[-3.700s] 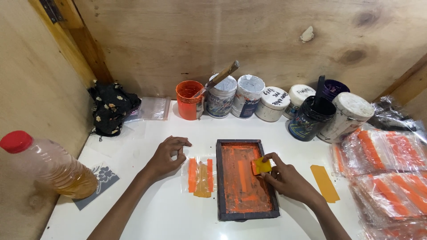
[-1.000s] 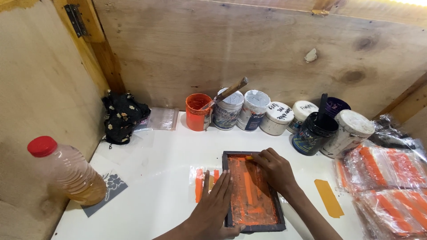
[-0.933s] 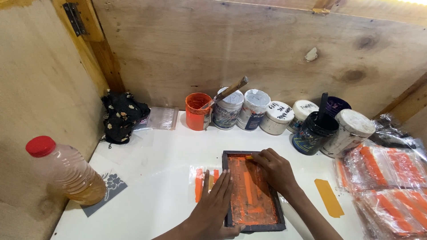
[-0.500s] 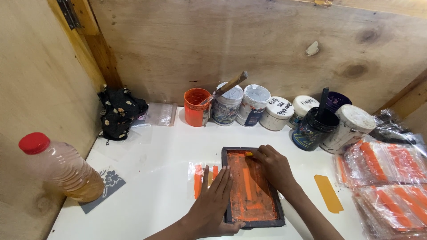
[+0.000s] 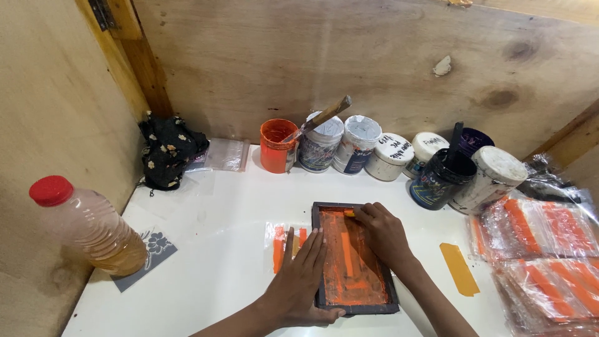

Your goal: Applying orange ink to a small screen printing frame using a squeegee to ensure even coverage.

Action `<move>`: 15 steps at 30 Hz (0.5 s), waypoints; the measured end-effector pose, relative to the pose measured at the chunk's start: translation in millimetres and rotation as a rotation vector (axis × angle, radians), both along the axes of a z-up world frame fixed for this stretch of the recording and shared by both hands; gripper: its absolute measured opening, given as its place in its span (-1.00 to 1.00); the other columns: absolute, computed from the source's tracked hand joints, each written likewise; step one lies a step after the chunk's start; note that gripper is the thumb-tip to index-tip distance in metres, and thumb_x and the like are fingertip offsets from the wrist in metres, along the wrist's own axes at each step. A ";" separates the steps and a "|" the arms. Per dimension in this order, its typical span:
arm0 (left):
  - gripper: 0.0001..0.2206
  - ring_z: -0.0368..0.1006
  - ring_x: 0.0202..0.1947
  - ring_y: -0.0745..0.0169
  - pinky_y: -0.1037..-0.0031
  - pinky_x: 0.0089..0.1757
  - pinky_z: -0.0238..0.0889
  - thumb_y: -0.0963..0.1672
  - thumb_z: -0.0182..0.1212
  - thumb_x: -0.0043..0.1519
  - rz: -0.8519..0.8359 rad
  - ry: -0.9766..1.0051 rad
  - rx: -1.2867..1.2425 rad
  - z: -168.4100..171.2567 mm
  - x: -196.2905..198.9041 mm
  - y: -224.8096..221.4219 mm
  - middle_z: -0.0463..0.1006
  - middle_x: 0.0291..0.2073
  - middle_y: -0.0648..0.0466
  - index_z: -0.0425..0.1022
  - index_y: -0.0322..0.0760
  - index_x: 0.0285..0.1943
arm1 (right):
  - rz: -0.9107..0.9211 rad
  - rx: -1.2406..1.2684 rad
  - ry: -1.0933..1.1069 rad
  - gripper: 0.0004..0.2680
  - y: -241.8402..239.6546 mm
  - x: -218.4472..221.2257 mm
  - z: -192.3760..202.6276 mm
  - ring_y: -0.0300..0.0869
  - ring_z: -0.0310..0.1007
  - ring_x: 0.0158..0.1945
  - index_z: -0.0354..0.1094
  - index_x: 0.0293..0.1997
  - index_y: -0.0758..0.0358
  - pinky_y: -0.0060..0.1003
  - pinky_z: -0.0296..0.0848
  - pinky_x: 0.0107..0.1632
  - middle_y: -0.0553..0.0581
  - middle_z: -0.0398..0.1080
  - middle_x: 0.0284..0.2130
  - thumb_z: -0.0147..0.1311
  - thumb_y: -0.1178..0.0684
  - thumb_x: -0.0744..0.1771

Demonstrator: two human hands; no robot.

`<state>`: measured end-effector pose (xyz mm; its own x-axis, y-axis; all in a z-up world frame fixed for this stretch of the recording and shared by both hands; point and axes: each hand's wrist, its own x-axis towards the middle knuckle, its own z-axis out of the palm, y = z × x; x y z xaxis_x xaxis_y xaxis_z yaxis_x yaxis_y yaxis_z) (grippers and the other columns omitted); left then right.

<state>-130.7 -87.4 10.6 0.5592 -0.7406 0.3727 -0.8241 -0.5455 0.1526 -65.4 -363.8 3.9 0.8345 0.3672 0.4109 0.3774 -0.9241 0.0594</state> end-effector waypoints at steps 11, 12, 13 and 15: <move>0.19 -0.22 0.52 -0.27 -0.32 0.34 -0.73 0.39 0.07 0.01 -0.001 0.012 0.019 7.1 0.5 1.6 -0.04 0.49 -0.37 -0.08 -0.66 0.50 | 0.045 -0.068 -0.059 -0.77 2.5 -14.0 2.2 -0.08 0.37 -0.27 0.43 -0.11 0.20 -0.21 0.46 -0.40 0.11 0.43 -0.19 0.09 0.38 0.24; 0.19 -0.22 0.52 -0.27 -0.32 0.34 -0.73 0.39 0.07 0.01 -0.001 0.013 0.017 8.0 0.5 1.6 -0.04 0.49 -0.37 -0.08 -0.66 0.50 | 0.046 -0.070 -0.058 -0.77 1.5 -15.9 2.3 -0.08 0.37 -0.27 0.43 -0.11 0.20 -0.21 0.46 -0.40 0.11 0.43 -0.19 0.09 0.38 0.24; 0.19 -0.20 0.51 -0.27 -0.32 0.34 -0.71 0.39 0.06 0.00 -0.002 0.025 0.009 9.0 0.4 1.6 -0.02 0.49 -0.37 -0.07 -0.66 0.49 | 0.036 -0.053 -0.018 -0.77 0.3 -17.8 2.5 -0.08 0.36 -0.27 0.43 -0.10 0.19 -0.20 0.45 -0.40 0.10 0.43 -0.20 0.12 0.36 0.24; 0.18 -0.18 0.51 -0.28 -0.32 0.35 -0.69 0.39 0.05 0.00 -0.004 0.040 -0.001 9.1 -0.1 1.5 0.00 0.48 -0.38 -0.05 -0.67 0.49 | 0.025 -0.038 0.025 -0.76 -0.7 -22.6 2.3 -0.08 0.34 -0.27 0.42 -0.08 0.17 -0.20 0.44 -0.40 0.09 0.42 -0.21 0.14 0.34 0.23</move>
